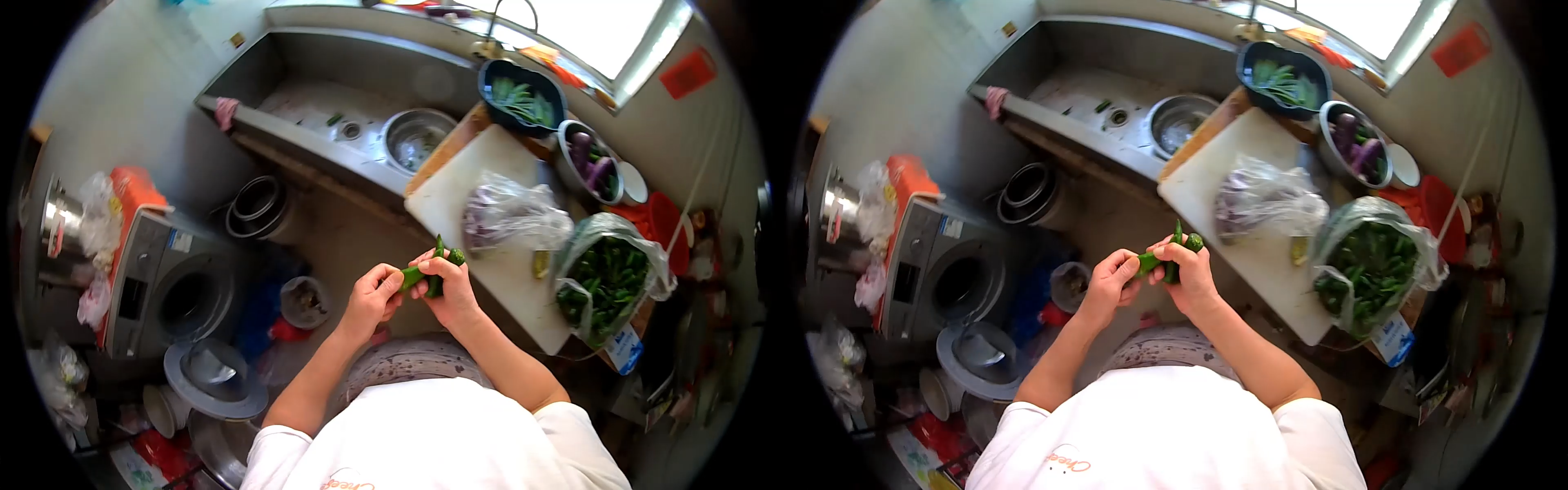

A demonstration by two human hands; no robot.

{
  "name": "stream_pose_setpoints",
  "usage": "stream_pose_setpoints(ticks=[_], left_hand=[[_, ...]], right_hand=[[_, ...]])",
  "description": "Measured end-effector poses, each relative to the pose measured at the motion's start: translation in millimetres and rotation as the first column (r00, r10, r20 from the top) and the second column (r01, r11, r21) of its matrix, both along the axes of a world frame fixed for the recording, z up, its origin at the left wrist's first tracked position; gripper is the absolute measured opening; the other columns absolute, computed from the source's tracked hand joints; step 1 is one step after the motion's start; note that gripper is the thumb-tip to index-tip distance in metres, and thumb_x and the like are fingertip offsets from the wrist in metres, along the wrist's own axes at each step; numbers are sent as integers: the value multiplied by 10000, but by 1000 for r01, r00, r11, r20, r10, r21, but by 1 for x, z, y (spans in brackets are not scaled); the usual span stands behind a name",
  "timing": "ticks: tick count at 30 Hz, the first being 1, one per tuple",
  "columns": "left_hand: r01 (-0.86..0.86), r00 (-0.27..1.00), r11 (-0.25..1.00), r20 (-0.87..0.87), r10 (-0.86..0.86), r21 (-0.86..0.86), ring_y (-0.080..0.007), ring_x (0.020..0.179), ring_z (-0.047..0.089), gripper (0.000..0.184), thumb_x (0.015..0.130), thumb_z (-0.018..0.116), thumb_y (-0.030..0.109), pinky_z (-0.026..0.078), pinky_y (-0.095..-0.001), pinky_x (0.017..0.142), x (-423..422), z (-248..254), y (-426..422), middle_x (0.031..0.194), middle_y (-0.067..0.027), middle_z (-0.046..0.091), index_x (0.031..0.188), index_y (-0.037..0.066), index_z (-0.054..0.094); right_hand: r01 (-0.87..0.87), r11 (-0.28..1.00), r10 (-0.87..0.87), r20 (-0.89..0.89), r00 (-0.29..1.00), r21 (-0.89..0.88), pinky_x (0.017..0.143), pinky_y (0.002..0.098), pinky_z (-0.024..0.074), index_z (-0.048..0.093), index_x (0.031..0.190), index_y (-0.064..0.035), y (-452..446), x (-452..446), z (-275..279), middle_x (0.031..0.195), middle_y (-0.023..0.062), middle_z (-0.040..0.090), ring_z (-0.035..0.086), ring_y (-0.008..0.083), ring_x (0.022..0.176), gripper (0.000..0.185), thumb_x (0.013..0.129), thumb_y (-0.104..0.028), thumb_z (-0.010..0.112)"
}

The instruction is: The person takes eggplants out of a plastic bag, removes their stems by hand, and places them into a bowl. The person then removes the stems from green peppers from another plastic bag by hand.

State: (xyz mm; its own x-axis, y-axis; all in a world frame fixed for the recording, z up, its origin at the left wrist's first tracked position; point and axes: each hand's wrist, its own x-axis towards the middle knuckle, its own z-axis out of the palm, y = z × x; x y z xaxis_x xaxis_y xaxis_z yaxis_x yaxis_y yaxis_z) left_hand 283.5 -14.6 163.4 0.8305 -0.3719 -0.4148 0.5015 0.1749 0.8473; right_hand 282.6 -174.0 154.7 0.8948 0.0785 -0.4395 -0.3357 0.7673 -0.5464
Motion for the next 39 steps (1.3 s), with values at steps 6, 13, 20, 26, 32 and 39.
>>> stream_pose_setpoints(ticks=[6,13,20,26,32,39], left_hand=[[-331,875,912,439,202,240,-84,517,480,167,938,579,199,374,-242,461,-1,-12,108,703,-28,567,933,33,556],[-581,529,622,824,-203,526,-307,620,578,113,912,585,115,456,-360,551,16,4,169,771,-148,596,956,17,550],[-662,530,615,847,-21,429,-241,604,571,95,925,567,104,445,-312,549,71,15,163,763,-117,596,929,10,571],[-610,690,694,687,228,382,-90,625,533,139,966,528,140,425,-249,531,159,11,122,741,-33,600,955,14,586],[-534,810,824,396,433,191,-18,560,385,256,997,471,258,297,-181,472,241,6,73,734,22,523,1015,26,578],[-393,888,919,275,369,35,-34,505,330,388,979,470,372,242,-187,444,291,13,37,659,9,456,1086,4,529]], right_hand=[[-239,969,236,-55,970,-57,538,372,500,559,838,15,111,33,5,789,169,615,557,219,548,102,744,-18,580],[-563,825,557,-106,824,-51,492,355,534,535,906,13,155,74,30,785,163,622,654,251,612,121,802,-35,574],[-445,891,450,-42,892,87,503,362,533,546,868,25,176,128,26,734,178,610,630,239,560,103,823,-64,571],[-376,883,413,-84,907,282,587,365,521,560,914,-10,145,208,2,667,165,629,609,254,533,131,835,-113,570],[-208,821,333,-150,931,532,608,348,518,560,948,-13,111,273,-31,684,154,628,617,248,575,146,846,-116,575],[-167,642,308,-53,950,748,519,290,483,575,987,-22,75,311,-55,823,112,623,588,179,607,193,835,-137,603]])
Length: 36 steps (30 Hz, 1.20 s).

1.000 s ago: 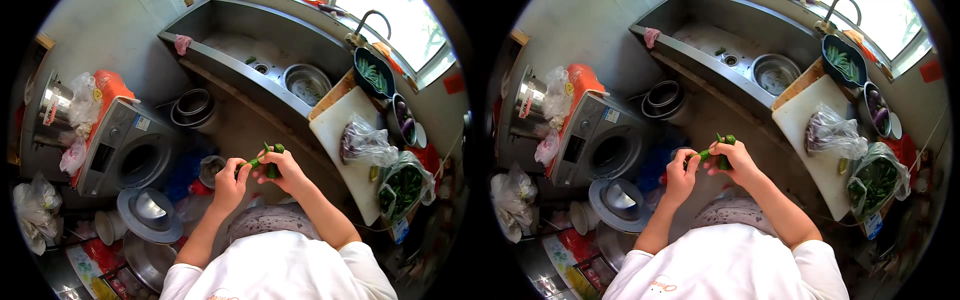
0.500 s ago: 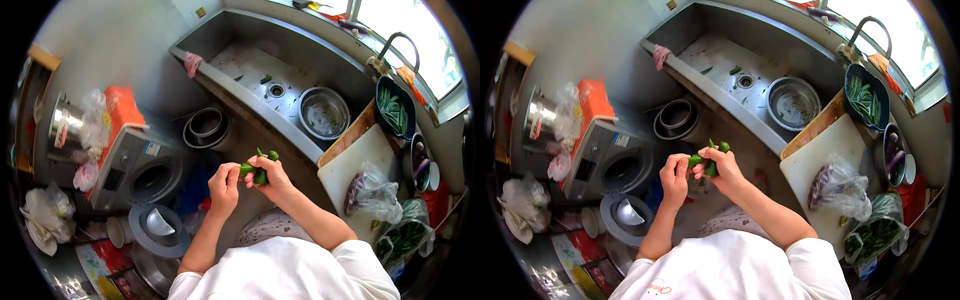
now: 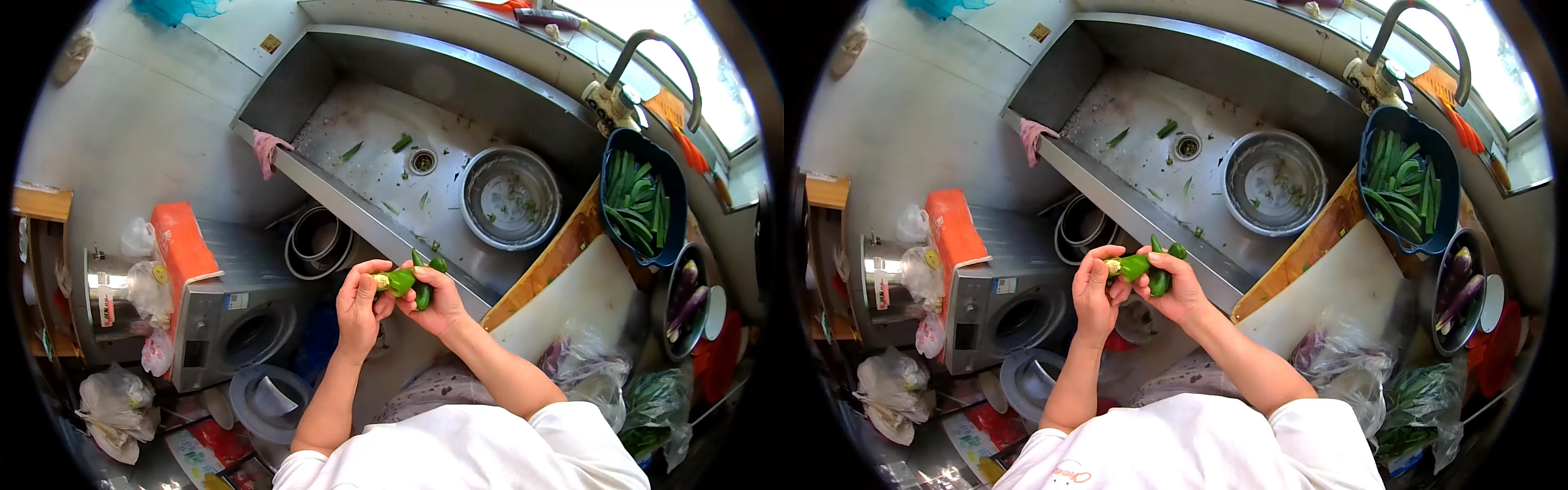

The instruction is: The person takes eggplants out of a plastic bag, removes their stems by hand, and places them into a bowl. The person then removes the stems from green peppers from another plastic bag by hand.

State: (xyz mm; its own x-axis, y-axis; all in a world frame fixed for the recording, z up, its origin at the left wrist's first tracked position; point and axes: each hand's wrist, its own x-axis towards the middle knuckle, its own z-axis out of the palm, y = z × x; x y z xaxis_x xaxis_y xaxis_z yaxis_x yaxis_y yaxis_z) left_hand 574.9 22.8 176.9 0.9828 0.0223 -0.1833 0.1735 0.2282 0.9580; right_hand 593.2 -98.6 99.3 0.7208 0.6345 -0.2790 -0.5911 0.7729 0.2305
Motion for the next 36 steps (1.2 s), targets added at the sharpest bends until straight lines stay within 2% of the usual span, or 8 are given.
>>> stream_pose_setpoints(ticks=[10,16,23,29,31,33,34,36], left_hand=[[74,993,996,-100,-70,41,-32,461,351,337,970,488,378,239,-181,415,19,10,-19,679,-42,559,1009,43,487],[78,988,996,-135,-72,38,-33,456,351,336,972,490,363,252,-177,406,29,-1,-20,676,-43,558,997,28,505],[66,933,959,-324,-158,-275,-45,449,341,279,966,514,271,261,-183,394,24,6,0,646,-65,515,996,-4,555],[158,960,881,-139,-243,-445,-69,413,296,159,906,443,159,235,-202,372,-16,8,29,539,-49,427,854,29,519],[270,949,768,25,-315,-580,-78,395,277,174,914,450,177,217,-212,357,-31,11,45,506,-43,398,795,52,461],[238,965,821,34,-259,-519,-71,399,274,217,934,473,214,214,-206,354,-45,19,58,529,-45,409,785,57,455],[158,976,835,-47,-215,-527,-66,417,336,188,930,521,190,228,-190,358,-51,17,64,600,-63,492,806,57,475],[140,967,950,-166,-191,-278,-66,443,388,113,909,543,129,248,-182,367,-70,12,69,662,-77,543,840,51,499]], right_hand=[[-75,977,87,-49,995,201,424,256,421,588,957,-64,-6,12,-17,814,92,626,527,160,503,199,909,-256,564],[-164,985,171,-139,976,57,387,269,398,561,869,-63,-10,20,-12,716,86,601,493,147,445,229,920,-286,547],[-147,971,119,-150,981,-186,415,321,413,541,807,-67,-8,28,-10,664,79,565,496,170,467,168,876,-214,585],[-168,931,118,-168,979,-325,396,308,390,547,818,-75,11,-9,21,649,62,544,482,168,462,169,882,-227,585],[-121,925,44,-216,975,-361,456,315,436,537,825,-79,14,-27,17,700,82,569,527,184,538,131,881,-188,583],[-73,883,-62,-269,961,-464,522,343,510,531,850,-79,17,-45,20,748,104,593,579,212,604,104,879,-165,582],[-10,887,-123,-256,959,-462,815,492,549,514,939,-26,19,-58,28,886,169,623,641,307,871,133,874,-128,569],[77,911,-189,-244,951,-405,879,538,517,478,973,-4,28,-79,37,985,202,599,610,346,983,154,879,-101,551]])
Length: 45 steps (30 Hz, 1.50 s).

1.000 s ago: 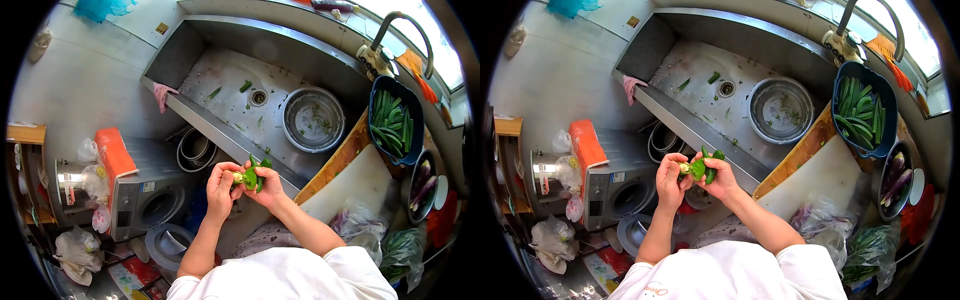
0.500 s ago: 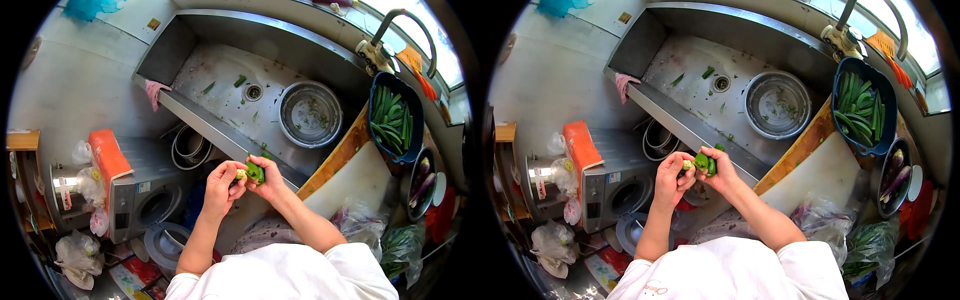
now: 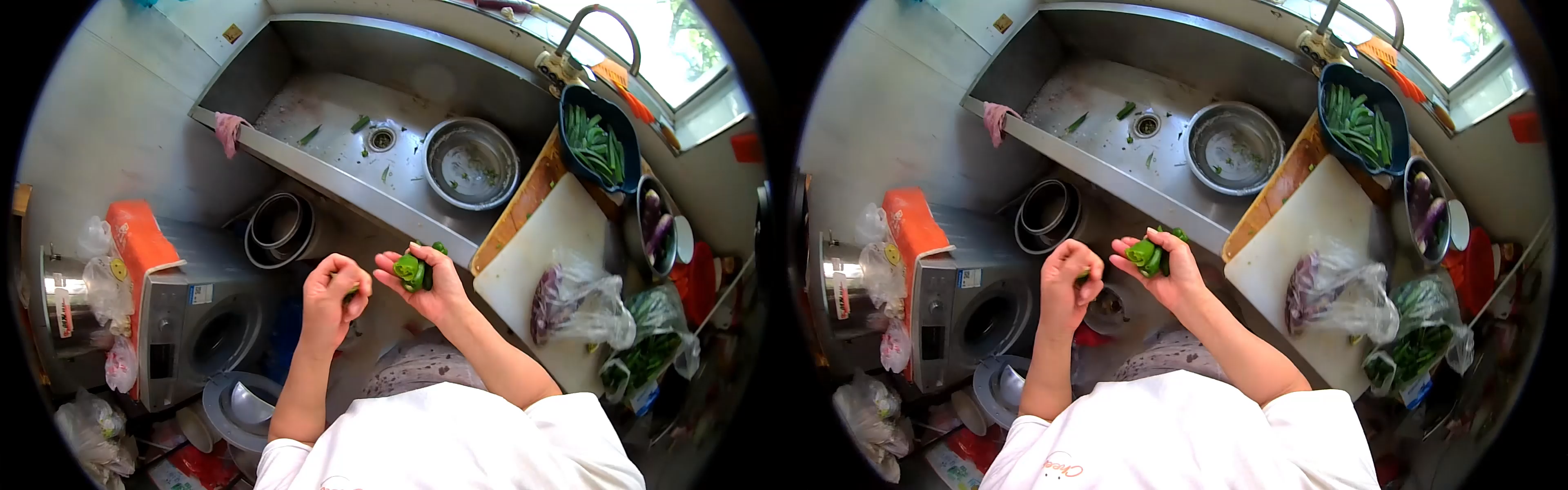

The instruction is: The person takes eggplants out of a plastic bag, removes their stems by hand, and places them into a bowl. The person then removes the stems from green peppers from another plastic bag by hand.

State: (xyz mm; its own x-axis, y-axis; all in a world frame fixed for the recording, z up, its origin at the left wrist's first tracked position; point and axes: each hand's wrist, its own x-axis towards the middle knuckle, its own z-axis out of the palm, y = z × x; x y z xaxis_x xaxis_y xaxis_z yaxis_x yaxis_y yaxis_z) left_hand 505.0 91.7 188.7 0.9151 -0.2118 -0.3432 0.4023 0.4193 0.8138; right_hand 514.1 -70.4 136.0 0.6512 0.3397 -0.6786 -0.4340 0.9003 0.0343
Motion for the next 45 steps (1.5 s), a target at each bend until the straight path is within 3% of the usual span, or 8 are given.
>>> stream_pose_setpoints(ticks=[12,19,21,24,31,34,36,45], left_hand=[[-167,851,538,396,-344,826,-118,697,586,348,743,774,158,481,-255,653,-99,-22,-23,770,-57,621,984,4,576],[-57,838,765,447,-313,642,-102,654,575,293,799,710,111,467,-248,563,-103,-17,-82,779,-41,607,1033,9,567],[245,968,911,-27,-250,332,-63,581,508,198,849,636,73,385,-197,460,-102,-4,-101,772,-40,586,1029,20,572],[256,952,965,-158,-260,-45,-57,519,435,105,895,546,64,313,-170,405,-91,-16,-126,815,-75,563,988,20,567],[118,885,914,-376,-274,-387,-93,579,453,192,969,489,215,357,-198,442,-83,-65,-163,834,-72,541,922,37,543],[34,866,805,-384,-319,-592,-129,670,498,253,976,466,258,432,-233,547,-82,-88,-159,852,-79,551,953,21,553],[-74,876,833,-435,-208,-548,-172,752,541,291,975,463,276,488,-275,638,-80,-80,-141,873,-92,569,993,5,566],[-515,755,846,-540,373,-136,-203,743,609,203,930,525,228,520,-303,638,-140,-205,46,812,-92,630,900,41,597]], right_hand=[[216,976,-207,200,958,-24,940,515,482,476,1093,-37,21,-93,16,1061,147,570,571,329,1030,295,810,18,535],[337,941,-323,268,908,-8,896,493,500,506,1042,-71,-47,-108,11,882,80,569,577,235,900,257,809,-6,595],[407,913,-398,232,888,6,913,498,494,520,993,-61,-91,-114,25,867,83,579,586,242,892,192,819,-4,581],[536,830,-439,416,797,-152,887,529,509,525,962,-38,-185,-129,45,901,121,592,599,259,891,140,830,-2,550],[720,262,-491,554,672,-642,676,397,559,552,907,-28,-404,-127,48,829,98,604,627,226,756,117,817,44,573],[517,-92,-182,525,832,-851,726,302,478,559,1037,-23,-463,-106,24,914,61,605,591,162,828,324,759,-51,724],[40,-648,-8,59,998,-761,738,305,466,539,1069,47,-510,-108,-1,943,100,609,576,188,844,454,734,-163,762],[485,-93,81,479,874,-870,922,328,505,539,1209,69,-422,-136,34,1139,162,609,627,229,1014,337,891,-27,593]])
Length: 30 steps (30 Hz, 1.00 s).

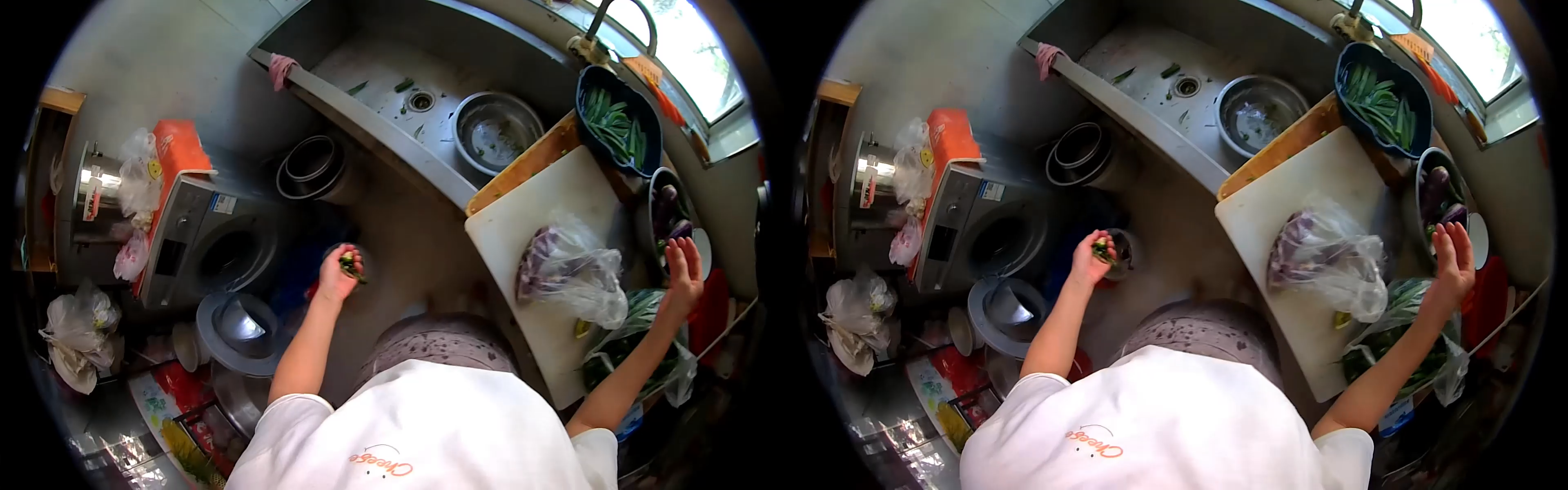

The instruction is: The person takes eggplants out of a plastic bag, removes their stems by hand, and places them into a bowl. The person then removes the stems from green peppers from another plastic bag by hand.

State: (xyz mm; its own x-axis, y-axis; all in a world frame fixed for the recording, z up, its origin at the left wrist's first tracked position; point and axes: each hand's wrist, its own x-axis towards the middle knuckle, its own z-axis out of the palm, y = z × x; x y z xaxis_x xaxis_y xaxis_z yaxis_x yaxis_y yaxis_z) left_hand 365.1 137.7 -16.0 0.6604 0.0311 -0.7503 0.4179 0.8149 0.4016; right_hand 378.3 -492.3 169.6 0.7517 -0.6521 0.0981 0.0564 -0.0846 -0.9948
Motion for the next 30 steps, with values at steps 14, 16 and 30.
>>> stream_pose_setpoints(ticks=[14,16,30], left_hand=[[453,887,402,-448,-113,796,-251,987,561,362,831,635,215,432,-395,887,-13,-123,191,1065,-158,631,1115,-6,601],[425,905,418,-362,-224,803,-138,738,626,231,855,619,133,493,-271,590,-9,-92,164,832,-73,655,1065,38,610],[400,-44,176,211,-977,899,-91,690,594,93,878,605,29,473,-218,632,-72,156,-328,769,-23,626,960,18,647]], right_hand=[[67,979,-113,-242,964,-192,853,331,515,608,1105,51,119,-140,24,1014,125,649,648,220,918,287,833,-37,634],[132,974,-166,-187,968,-182,840,331,520,610,1091,56,121,-156,42,998,137,654,658,231,898,271,843,-50,615],[161,984,-179,-368,913,-79,598,232,501,658,947,4,11,-315,5,773,45,658,631,103,665,135,825,14,601]])
